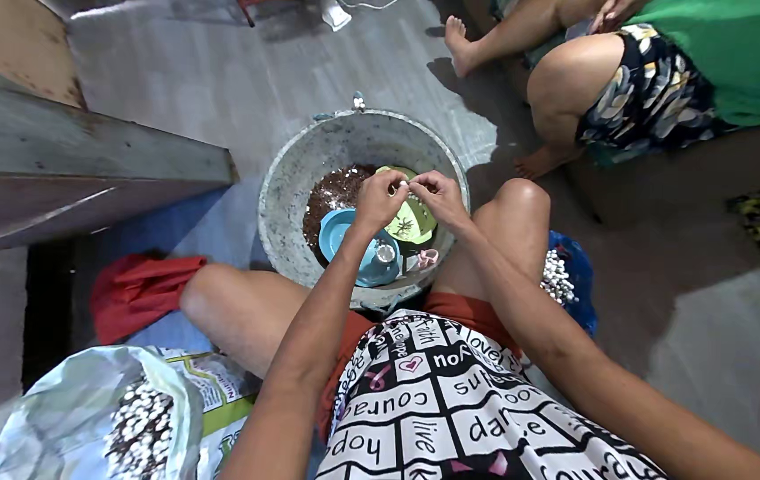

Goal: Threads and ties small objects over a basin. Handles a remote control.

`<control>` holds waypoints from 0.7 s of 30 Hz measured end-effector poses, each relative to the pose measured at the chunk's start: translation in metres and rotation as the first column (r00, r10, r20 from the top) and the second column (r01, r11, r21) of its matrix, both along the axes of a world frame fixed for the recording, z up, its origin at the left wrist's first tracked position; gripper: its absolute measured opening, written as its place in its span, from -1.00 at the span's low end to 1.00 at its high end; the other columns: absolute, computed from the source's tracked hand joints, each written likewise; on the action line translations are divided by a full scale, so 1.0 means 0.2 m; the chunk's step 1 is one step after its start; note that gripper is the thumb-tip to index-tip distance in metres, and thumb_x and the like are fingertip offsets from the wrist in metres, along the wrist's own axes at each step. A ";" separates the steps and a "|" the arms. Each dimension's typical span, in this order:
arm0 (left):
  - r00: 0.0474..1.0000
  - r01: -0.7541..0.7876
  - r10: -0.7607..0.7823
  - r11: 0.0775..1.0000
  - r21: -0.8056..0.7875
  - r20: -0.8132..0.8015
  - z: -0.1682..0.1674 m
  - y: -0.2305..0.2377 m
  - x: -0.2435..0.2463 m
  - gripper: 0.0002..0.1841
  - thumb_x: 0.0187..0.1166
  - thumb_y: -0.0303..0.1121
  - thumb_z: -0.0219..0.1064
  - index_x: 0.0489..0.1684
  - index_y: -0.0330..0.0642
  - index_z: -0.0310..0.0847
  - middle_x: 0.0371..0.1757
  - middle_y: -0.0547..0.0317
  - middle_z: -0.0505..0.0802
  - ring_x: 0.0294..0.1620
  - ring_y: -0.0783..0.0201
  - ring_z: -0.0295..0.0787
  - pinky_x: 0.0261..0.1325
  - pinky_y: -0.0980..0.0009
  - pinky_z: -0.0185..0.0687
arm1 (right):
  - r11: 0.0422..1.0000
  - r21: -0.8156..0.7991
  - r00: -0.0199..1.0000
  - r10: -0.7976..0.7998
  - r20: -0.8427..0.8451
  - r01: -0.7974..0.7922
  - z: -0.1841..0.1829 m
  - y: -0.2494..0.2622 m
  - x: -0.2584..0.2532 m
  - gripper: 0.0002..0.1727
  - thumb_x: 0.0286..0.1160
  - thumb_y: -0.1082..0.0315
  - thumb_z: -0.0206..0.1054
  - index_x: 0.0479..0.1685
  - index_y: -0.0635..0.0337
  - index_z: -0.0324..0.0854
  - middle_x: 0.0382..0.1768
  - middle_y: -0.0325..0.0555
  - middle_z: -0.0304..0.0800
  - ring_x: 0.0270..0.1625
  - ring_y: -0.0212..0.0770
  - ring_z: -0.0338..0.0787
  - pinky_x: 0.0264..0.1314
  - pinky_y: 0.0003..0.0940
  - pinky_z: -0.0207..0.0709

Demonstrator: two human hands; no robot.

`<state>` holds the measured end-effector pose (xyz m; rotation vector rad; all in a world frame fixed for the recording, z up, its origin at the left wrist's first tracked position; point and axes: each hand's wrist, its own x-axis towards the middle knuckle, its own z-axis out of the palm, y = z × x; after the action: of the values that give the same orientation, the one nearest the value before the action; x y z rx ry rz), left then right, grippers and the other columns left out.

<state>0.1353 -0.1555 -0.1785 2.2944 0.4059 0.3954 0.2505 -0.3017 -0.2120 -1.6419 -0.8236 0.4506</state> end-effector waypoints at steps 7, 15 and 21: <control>0.998 0.045 -0.041 0.996 0.077 -0.050 -0.03 -0.01 0.01 -0.78 0.59 -0.29 0.31 -0.07 -0.20 0.82 -0.17 0.05 0.87 -0.13 0.16 0.84 0.05 0.09 0.77 | 0.997 -0.070 0.970 -0.018 0.243 0.036 -0.01 0.00 -0.01 -0.78 0.66 0.21 0.35 -0.08 0.11 0.85 -0.08 -0.15 0.83 -0.14 -0.36 0.80 -0.05 -0.41 0.73; 0.994 0.082 -0.077 0.995 0.061 -0.073 -0.02 0.00 0.01 -0.68 0.55 -0.35 0.32 0.21 -0.24 0.74 -0.11 -0.02 0.86 -0.21 0.14 0.80 -0.03 0.11 0.77 | 0.993 -0.111 0.918 0.003 0.396 0.044 -0.03 0.01 -0.01 -0.79 0.67 0.22 0.33 -0.04 0.10 0.83 -0.05 -0.14 0.83 -0.15 -0.31 0.81 -0.02 -0.32 0.75; 0.985 0.081 -0.066 0.993 0.091 -0.157 -0.05 0.03 0.01 -0.75 0.69 -0.32 0.20 0.02 -0.18 0.80 -0.07 0.01 0.87 -0.05 0.11 0.84 0.12 0.04 0.75 | 0.984 -0.178 0.907 0.049 0.419 0.029 -0.03 0.01 -0.01 -0.76 0.70 0.16 0.30 -0.02 0.05 0.83 -0.06 -0.15 0.81 -0.16 -0.28 0.80 -0.04 -0.25 0.75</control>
<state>0.1368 -0.1494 -0.1880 2.4357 0.3836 0.2060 0.2482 -0.2989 -0.2175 -1.9409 -1.1385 0.1766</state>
